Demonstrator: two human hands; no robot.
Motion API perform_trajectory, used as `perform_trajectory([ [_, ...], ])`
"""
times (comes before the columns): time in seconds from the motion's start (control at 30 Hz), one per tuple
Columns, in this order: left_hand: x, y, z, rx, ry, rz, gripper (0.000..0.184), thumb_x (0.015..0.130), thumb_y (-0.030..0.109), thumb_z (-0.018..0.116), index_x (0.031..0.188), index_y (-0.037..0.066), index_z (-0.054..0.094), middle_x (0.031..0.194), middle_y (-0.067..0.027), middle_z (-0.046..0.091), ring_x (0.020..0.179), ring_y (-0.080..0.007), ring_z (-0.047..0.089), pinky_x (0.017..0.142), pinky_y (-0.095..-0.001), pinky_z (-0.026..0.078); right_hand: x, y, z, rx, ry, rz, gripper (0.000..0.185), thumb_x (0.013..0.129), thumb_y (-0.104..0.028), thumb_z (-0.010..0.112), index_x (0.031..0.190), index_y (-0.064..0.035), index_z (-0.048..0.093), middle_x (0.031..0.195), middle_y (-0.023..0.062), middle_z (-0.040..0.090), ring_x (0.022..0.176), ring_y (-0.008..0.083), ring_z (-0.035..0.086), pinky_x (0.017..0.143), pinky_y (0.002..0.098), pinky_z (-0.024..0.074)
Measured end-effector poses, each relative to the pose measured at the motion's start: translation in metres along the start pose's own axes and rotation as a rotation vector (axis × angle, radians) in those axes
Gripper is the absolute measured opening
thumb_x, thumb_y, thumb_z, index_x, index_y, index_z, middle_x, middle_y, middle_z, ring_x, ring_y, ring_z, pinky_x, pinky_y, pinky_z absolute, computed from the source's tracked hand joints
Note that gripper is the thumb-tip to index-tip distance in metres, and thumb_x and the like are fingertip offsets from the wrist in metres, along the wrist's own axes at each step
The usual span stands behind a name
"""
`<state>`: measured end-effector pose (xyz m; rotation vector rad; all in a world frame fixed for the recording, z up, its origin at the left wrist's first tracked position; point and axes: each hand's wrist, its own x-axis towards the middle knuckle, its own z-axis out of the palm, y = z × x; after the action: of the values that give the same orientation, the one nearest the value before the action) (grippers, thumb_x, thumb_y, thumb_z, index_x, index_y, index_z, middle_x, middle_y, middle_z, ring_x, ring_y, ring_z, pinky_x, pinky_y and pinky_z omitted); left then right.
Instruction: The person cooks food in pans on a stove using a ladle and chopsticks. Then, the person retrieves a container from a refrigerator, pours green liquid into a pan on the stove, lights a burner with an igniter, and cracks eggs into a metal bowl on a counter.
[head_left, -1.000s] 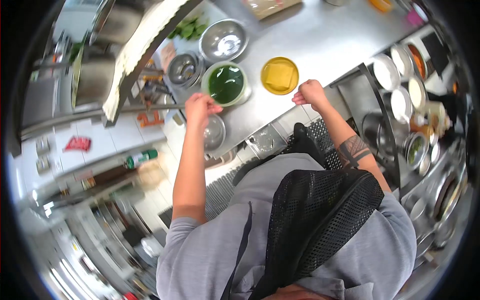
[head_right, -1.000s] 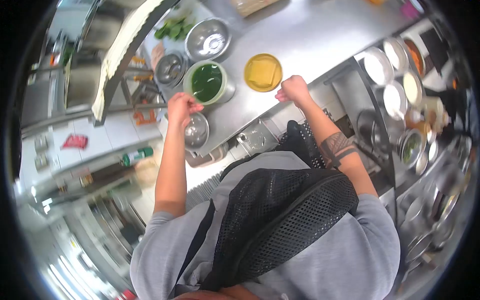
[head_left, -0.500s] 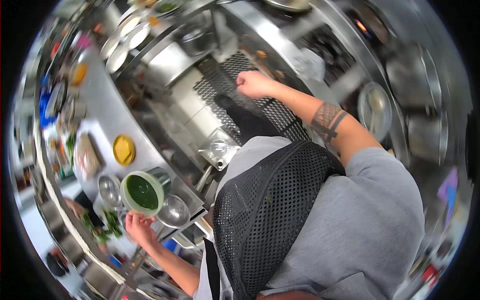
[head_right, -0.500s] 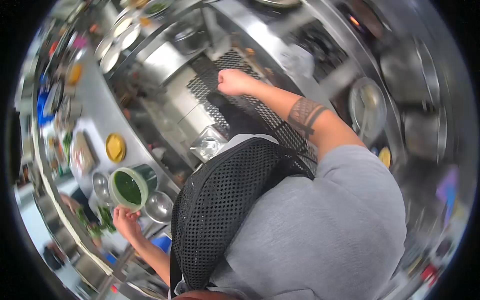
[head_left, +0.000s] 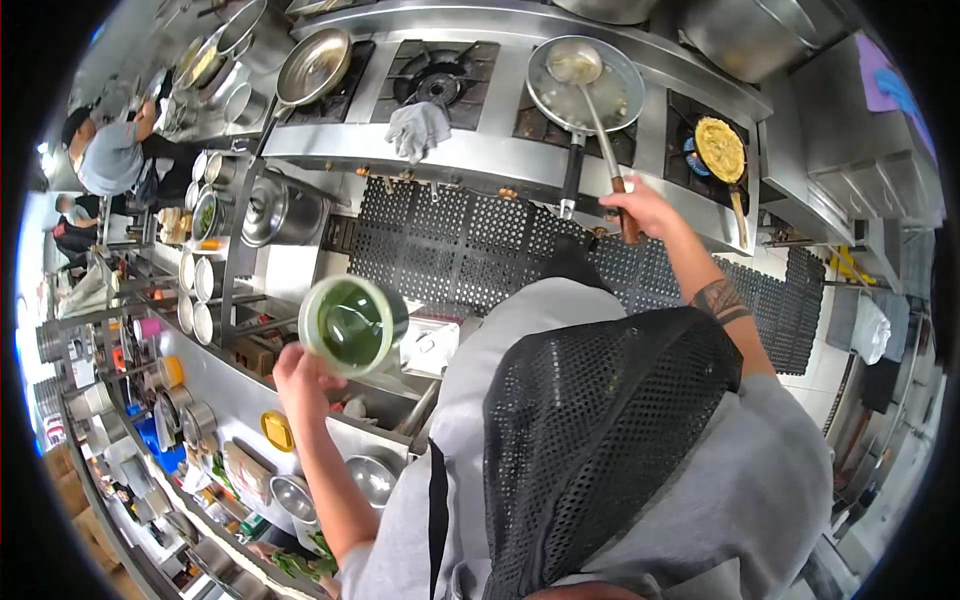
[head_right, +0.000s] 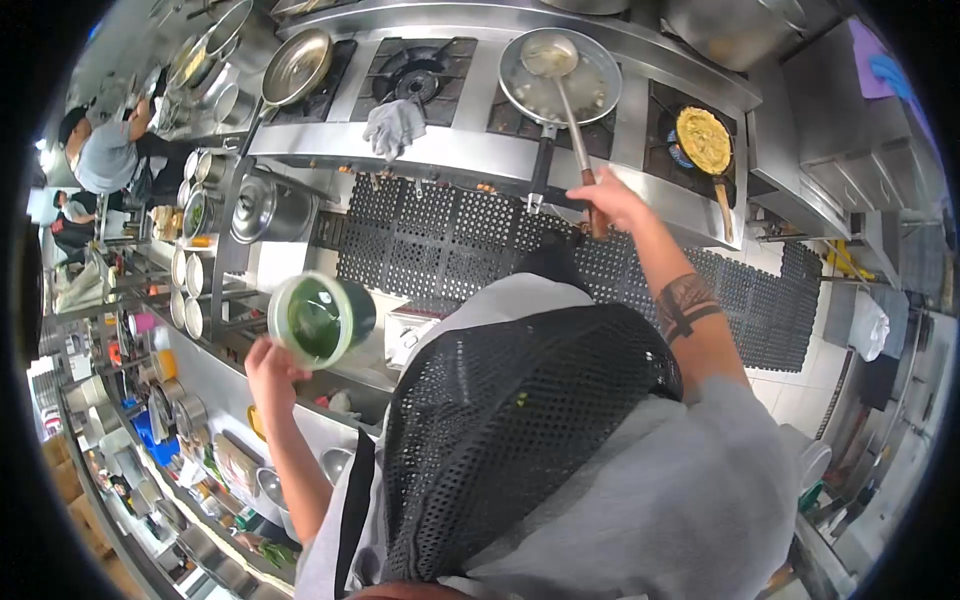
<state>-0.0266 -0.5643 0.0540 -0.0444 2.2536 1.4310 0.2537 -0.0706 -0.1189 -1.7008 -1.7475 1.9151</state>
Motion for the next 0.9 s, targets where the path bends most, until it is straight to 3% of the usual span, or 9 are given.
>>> perform_trajectory([
  [0.07, 0.023, 0.026, 0.038, 0.026, -0.073, 0.050, 0.011, 0.087, 0.005, 0.054, 0.086, -0.004, 0.059, 0.066, -0.0046, 0.054, 0.050, -0.0124, 0.051, 0.046, -0.0293, 0.051, 0.001, 0.011, -0.010, 0.440, -0.320, 0.114, 0.031, 0.093, -0.018, 0.069, 0.117, -0.0049, 0.054, 0.093, 0.0086, 0.065, 0.074, 0.0179, 0.064, 0.060, 0.0396, 0.0558],
  [0.2, 0.056, 0.085, 0.123, 0.096, -0.151, 0.034, 0.012, 0.082, 0.004, 0.054, 0.086, -0.006, 0.059, 0.067, -0.0062, 0.053, 0.053, -0.0157, 0.054, 0.049, -0.0316, 0.054, -0.026, -0.013, -0.057, 0.407, -0.342, -0.131, 0.018, 0.093, -0.014, 0.068, 0.105, -0.0061, 0.056, 0.078, 0.0043, 0.061, 0.065, 0.0121, 0.061, 0.055, 0.0332, 0.0507],
  [0.27, 0.079, 0.100, 0.160, 0.102, -0.226, 0.086, 0.015, 0.082, 0.004, 0.054, 0.089, -0.007, 0.062, 0.070, -0.0082, 0.058, 0.054, -0.0176, 0.057, 0.049, -0.0317, 0.055, -0.036, -0.015, -0.083, 0.086, -0.253, -0.086, 0.019, 0.090, -0.009, 0.065, 0.107, -0.0054, 0.057, 0.075, 0.0088, 0.063, 0.065, 0.0222, 0.066, 0.057, 0.0407, 0.0531],
  [0.33, 0.088, 0.122, 0.203, 0.120, -0.240, 0.105, 0.019, 0.081, 0.004, 0.055, 0.093, -0.009, 0.063, 0.074, -0.0116, 0.062, 0.054, -0.0200, 0.061, 0.048, -0.0319, 0.056, -0.051, -0.004, -0.108, -0.803, 0.210, -0.545, 0.028, 0.087, -0.007, 0.062, 0.115, -0.0025, 0.057, 0.078, 0.0194, 0.067, 0.073, 0.0378, 0.069, 0.066, 0.0487, 0.0548],
  [0.47, 0.115, 0.148, 0.271, 0.182, -0.254, 0.120, 0.022, 0.080, 0.003, 0.056, 0.096, -0.011, 0.062, 0.077, -0.0153, 0.065, 0.053, -0.0232, 0.064, 0.049, -0.0339, 0.057, -0.081, -0.016, -0.157, -0.971, 0.339, -0.626, 0.049, 0.085, -0.006, 0.060, 0.134, -0.0004, 0.053, 0.088, 0.0291, 0.068, 0.086, 0.0471, 0.067, 0.075, 0.0521, 0.0538],
  [0.6, 0.123, 0.174, 0.333, 0.243, -0.256, 0.140, 0.022, 0.080, 0.004, 0.059, 0.094, -0.012, 0.062, 0.076, -0.0175, 0.064, 0.052, -0.0257, 0.064, 0.049, -0.0372, 0.057, -0.079, -0.016, -0.193, -0.509, 0.069, -0.623, 0.070, 0.089, -0.005, 0.064, 0.155, -0.0061, 0.042, 0.077, 0.0160, 0.064, 0.061, 0.0322, 0.066, 0.061, 0.0427, 0.0550],
  [0.67, 0.129, 0.184, 0.359, 0.259, -0.250, 0.149, 0.021, 0.079, 0.005, 0.059, 0.092, -0.012, 0.063, 0.075, -0.0179, 0.064, 0.052, -0.0262, 0.065, 0.049, -0.0382, 0.057, -0.099, -0.054, -0.206, 0.104, -0.315, -0.113, 0.069, 0.091, -0.002, 0.063, 0.155, -0.0018, 0.039, 0.078, 0.0055, 0.060, 0.056, 0.0135, 0.061, 0.051, 0.0306, 0.0513],
  [0.7, 0.130, 0.188, 0.370, 0.304, -0.237, 0.147, 0.020, 0.079, 0.005, 0.060, 0.091, -0.012, 0.063, 0.075, -0.0179, 0.065, 0.052, -0.0264, 0.065, 0.048, -0.0381, 0.057, -0.101, -0.059, -0.208, 0.204, -0.326, -0.131, 0.068, 0.091, 0.000, 0.061, 0.155, -0.0001, 0.039, 0.073, 0.0013, 0.058, 0.044, 0.0084, 0.051, 0.041, 0.0244, 0.0433],
  [0.9, 0.157, 0.206, 0.418, 0.451, -0.164, 0.182, 0.020, 0.076, 0.006, 0.064, 0.086, -0.011, 0.064, 0.074, -0.0183, 0.067, 0.053, -0.0273, 0.067, 0.047, -0.0368, 0.057, -0.100, -0.081, -0.238, 0.299, -0.483, -0.051, 0.057, 0.091, -0.003, 0.062, 0.146, 0.0001, 0.049, 0.073, 0.0010, 0.058, 0.047, 0.0094, 0.056, 0.040, 0.0256, 0.0449],
])
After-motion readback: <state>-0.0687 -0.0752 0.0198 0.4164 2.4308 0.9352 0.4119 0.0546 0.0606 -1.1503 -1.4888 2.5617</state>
